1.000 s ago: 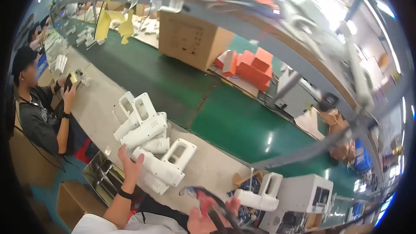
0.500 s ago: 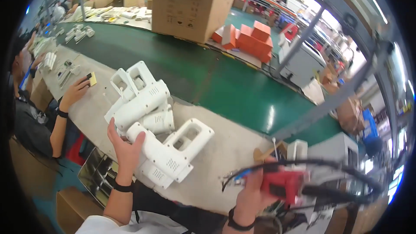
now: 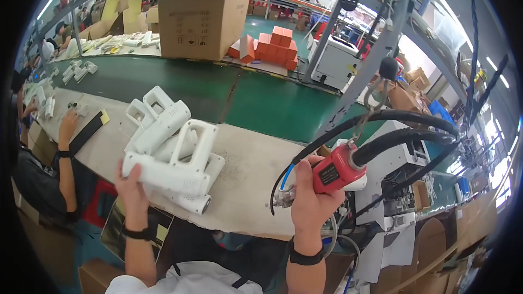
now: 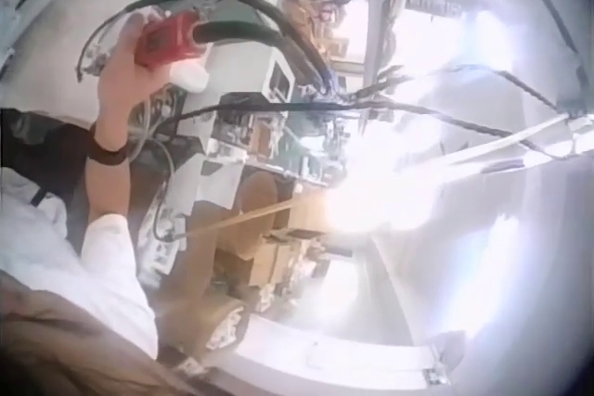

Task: Assembling white plastic housings using a handheld power screwdriver on a manufacturing line.

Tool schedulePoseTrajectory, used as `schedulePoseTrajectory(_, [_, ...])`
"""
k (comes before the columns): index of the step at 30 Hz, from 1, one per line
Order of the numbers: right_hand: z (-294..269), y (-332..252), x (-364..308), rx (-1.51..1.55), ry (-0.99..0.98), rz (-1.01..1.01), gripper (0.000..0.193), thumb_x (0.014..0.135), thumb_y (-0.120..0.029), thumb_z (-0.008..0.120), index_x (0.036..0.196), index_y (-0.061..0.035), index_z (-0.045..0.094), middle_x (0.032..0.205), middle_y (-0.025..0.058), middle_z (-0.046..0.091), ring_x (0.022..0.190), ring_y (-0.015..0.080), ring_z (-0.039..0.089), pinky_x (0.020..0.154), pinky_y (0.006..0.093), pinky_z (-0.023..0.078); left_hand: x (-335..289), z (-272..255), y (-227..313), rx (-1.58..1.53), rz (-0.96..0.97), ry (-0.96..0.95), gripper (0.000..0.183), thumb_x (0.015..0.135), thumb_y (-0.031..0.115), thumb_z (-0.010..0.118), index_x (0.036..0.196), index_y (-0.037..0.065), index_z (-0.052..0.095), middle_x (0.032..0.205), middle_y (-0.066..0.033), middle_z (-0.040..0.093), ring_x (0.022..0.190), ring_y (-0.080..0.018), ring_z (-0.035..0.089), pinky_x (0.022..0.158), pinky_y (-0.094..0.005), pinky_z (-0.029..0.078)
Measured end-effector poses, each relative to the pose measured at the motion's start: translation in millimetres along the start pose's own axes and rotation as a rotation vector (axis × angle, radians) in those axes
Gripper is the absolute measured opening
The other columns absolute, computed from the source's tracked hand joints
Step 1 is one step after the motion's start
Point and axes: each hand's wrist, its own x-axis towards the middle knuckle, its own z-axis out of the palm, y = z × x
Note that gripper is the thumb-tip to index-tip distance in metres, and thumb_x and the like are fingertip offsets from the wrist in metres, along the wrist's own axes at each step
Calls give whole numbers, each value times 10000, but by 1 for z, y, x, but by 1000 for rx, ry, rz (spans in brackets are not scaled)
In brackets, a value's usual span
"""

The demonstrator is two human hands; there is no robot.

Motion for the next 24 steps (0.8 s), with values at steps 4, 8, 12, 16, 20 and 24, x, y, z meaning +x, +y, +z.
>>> schedulePoseTrajectory(4, [-21, -9, 5, -68, 17, -9, 124, 876, -87, 641, 961, -21, 579, 657, 26, 570, 481, 70, 500, 413, 188, 333, -24, -17, 63, -73, 177, -182, 782, 726, 75, 745, 1390, -35, 347, 1190, -155, 581, 1012, -251, 615, 896, -369, 506])
schedulePoseTrajectory(8, [-34, -24, 5, 20, -15, 10, 134, 872, -88, 652, 957, -12, 582, 644, 28, 566, 471, 81, 505, 416, 194, 354, -59, -39, 96, 86, 150, -278, 860, 655, 199, 811, 1363, -40, 384, 1206, -154, 583, 1014, -227, 620, 893, -338, 508])
schedulePoseTrajectory(12, [-41, -24, 2, 46, -52, 11, 148, 866, -78, 654, 969, 2, 584, 624, 35, 570, 459, 89, 509, 419, 199, 370, -91, -42, 130, 272, 139, -309, 921, 563, 305, 882, 1292, -56, 452, 1158, -135, 609, 1011, -190, 618, 881, -303, 501])
schedulePoseTrajectory(16, [-58, -20, 2, 11, -94, -6, 156, 864, -81, 659, 971, 3, 583, 609, 36, 566, 462, 88, 516, 417, 197, 366, -92, -41, 152, 433, 156, -473, 895, 557, 290, 878, 1275, -48, 465, 1149, -134, 612, 1013, -185, 614, 877, -280, 488])
schedulePoseTrajectory(20, [-74, -19, 2, -14, -105, 10, 168, 857, -91, 674, 969, -3, 586, 603, 32, 563, 463, 85, 516, 417, 193, 360, -74, -50, 164, 507, 93, -564, 815, 628, 319, 826, 1271, -12, 450, 1151, -112, 593, 827, -169, 642, 690, -282, 549])
schedulePoseTrajectory(24, [-84, -18, 6, -34, -82, 9, 191, 846, -97, 686, 981, -8, 584, 616, 26, 563, 463, 80, 510, 413, 192, 351, -67, -58, 160, 516, 26, -463, 811, 626, 292, 836, 1270, -26, 460, 1140, -113, 616, 951, -171, 627, 807, -291, 529])
